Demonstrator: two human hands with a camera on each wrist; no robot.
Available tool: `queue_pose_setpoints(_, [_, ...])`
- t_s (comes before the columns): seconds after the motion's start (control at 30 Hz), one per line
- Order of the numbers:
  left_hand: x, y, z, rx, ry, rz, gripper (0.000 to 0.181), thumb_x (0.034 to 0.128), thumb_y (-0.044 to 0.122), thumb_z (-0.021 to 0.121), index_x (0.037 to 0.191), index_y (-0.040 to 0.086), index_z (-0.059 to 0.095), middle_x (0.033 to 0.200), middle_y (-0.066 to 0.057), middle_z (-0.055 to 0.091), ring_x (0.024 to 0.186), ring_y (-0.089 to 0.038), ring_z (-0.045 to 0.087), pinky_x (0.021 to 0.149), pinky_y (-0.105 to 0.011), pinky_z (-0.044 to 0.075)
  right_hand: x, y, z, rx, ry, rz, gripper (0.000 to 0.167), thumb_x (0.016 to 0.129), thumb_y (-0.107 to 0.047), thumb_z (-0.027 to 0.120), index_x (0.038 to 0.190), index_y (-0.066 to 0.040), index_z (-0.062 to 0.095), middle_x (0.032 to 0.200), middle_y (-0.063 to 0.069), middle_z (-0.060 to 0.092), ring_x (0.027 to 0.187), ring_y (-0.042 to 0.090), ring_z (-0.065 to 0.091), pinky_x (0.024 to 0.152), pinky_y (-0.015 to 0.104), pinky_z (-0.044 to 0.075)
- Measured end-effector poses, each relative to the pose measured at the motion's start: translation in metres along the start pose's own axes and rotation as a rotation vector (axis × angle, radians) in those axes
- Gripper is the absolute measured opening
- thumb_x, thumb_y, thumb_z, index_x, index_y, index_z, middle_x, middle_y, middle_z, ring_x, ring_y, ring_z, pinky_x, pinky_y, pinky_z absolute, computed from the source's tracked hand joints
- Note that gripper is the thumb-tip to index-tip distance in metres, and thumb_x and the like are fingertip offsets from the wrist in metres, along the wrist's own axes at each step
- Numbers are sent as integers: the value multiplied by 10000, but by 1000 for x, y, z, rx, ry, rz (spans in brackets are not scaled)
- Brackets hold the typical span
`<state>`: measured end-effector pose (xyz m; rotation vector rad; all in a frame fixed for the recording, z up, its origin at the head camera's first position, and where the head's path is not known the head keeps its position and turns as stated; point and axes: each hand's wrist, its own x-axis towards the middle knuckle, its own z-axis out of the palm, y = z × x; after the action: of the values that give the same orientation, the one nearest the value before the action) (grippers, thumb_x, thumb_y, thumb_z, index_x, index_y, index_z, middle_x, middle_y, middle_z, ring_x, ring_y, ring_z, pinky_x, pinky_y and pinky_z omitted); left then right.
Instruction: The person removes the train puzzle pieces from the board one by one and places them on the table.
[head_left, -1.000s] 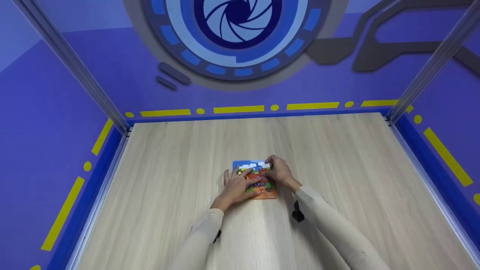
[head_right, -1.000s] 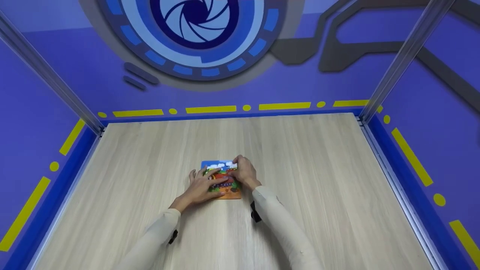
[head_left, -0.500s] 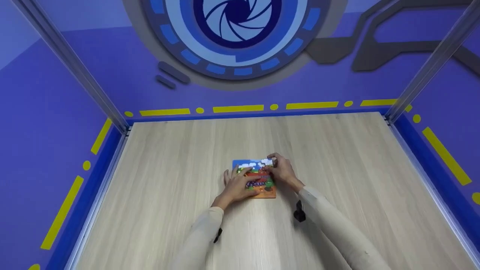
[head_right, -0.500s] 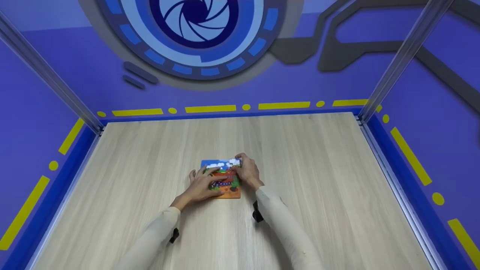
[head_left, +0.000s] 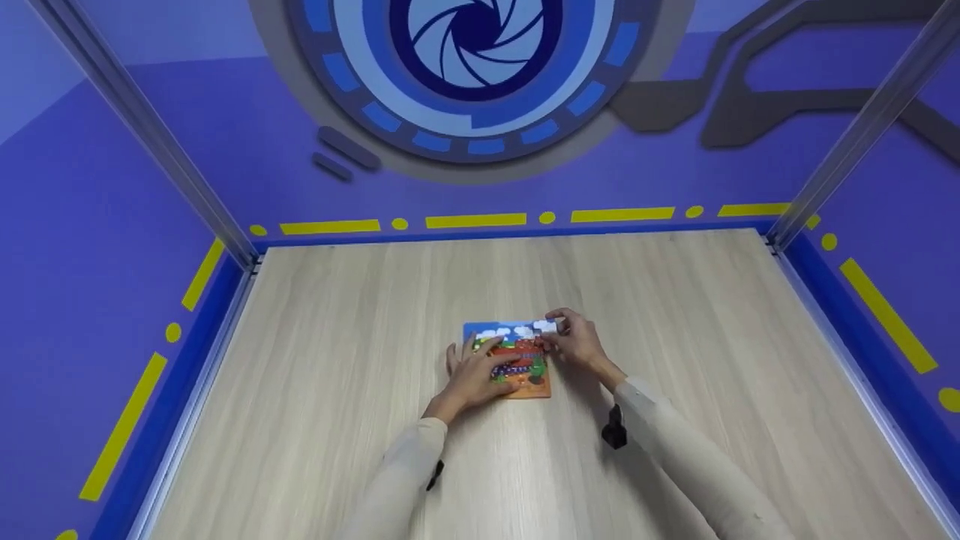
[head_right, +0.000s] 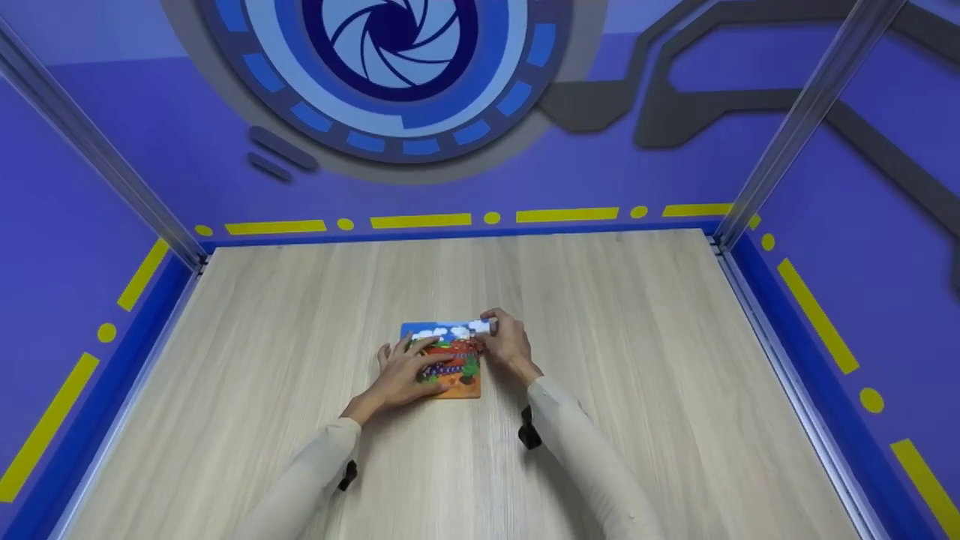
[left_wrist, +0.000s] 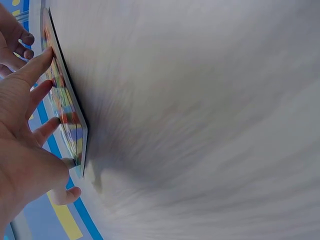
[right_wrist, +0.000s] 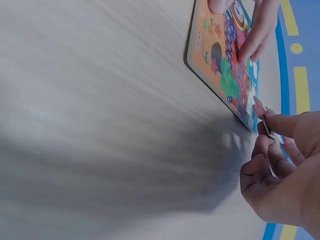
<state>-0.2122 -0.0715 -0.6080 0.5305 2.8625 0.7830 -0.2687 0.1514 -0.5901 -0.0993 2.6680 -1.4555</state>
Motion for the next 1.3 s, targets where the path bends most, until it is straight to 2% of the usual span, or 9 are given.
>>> queue_pose_setpoints(0.2, [-1, -1, 2, 2, 7, 4, 534, 899, 448, 753, 1378, 236, 649, 1591, -127, 442, 1503, -556, 232, 1114, -817, 104, -5, 7, -20, 5, 8, -6, 338, 923, 15, 702, 1252, 41, 630, 865, 99, 600, 704, 137, 541, 544, 203, 418])
queue_pose_setpoints(0.5, [-1, 0, 1, -12, 21, 24, 528, 898, 417, 761, 1369, 208, 649, 1578, -154, 453, 1490, -578, 239, 1101, -825, 117, -12, 27, -52, -45, 29, -6, 360, 918, -10, 720, 1257, 65, 623, 944, 215, 694, 764, 165, 596, 644, 211, 437])
queue_pose_setpoints(0.63, [-1, 0, -1, -8, 23, 22, 526, 897, 426, 758, 1370, 224, 650, 1580, -150, 451, 1496, -575, 228, 1102, -828, 112, -15, 38, -64, -12, 8, 13, 365, 936, 9, 689, 1281, 81, 597, 994, 258, 730, 814, 235, 700, 682, 209, 476])
queue_pose_setpoints(0.77, [-1, 0, -1, -23, 22, 26, 524, 899, 428, 755, 1368, 219, 654, 1582, -158, 448, 1497, -581, 219, 1098, -835, 100, -20, 49, -76, 31, -22, 22, 378, 948, 31, 662, 1302, 114, 560, 1025, 302, 734, 840, 289, 760, 675, 207, 525])
queue_pose_setpoints(1.07, [-2, 0, 1, -27, 16, 22, 543, 899, 464, 743, 1379, 229, 649, 1599, -141, 430, 1509, -570, 199, 1101, -835, 84, -30, 67, -104, 81, -66, 52, 424, 965, 27, 642, 1346, 144, 499, 1075, 343, 720, 877, 317, 771, 648, 230, 558])
queue_pose_setpoints(1.2, [-1, -1, 0, -7, 17, 34, 547, 896, 460, 747, 1381, 227, 648, 1584, -152, 446, 1496, -576, 226, 1092, -839, 103, -34, 74, -112, 73, -74, 49, 417, 967, 18, 645, 1339, 148, 508, 1065, 337, 726, 860, 303, 774, 598, 207, 522])
queue_pose_setpoints(1.3, [-1, -1, -1, 4, 21, 38, 548, 895, 464, 748, 1380, 230, 649, 1569, -158, 463, 1488, -573, 249, 1086, -839, 122, -37, 78, -116, 22, -66, 29, 401, 952, 12, 670, 1304, 151, 540, 1004, 320, 730, 792, 238, 749, 581, 189, 492])
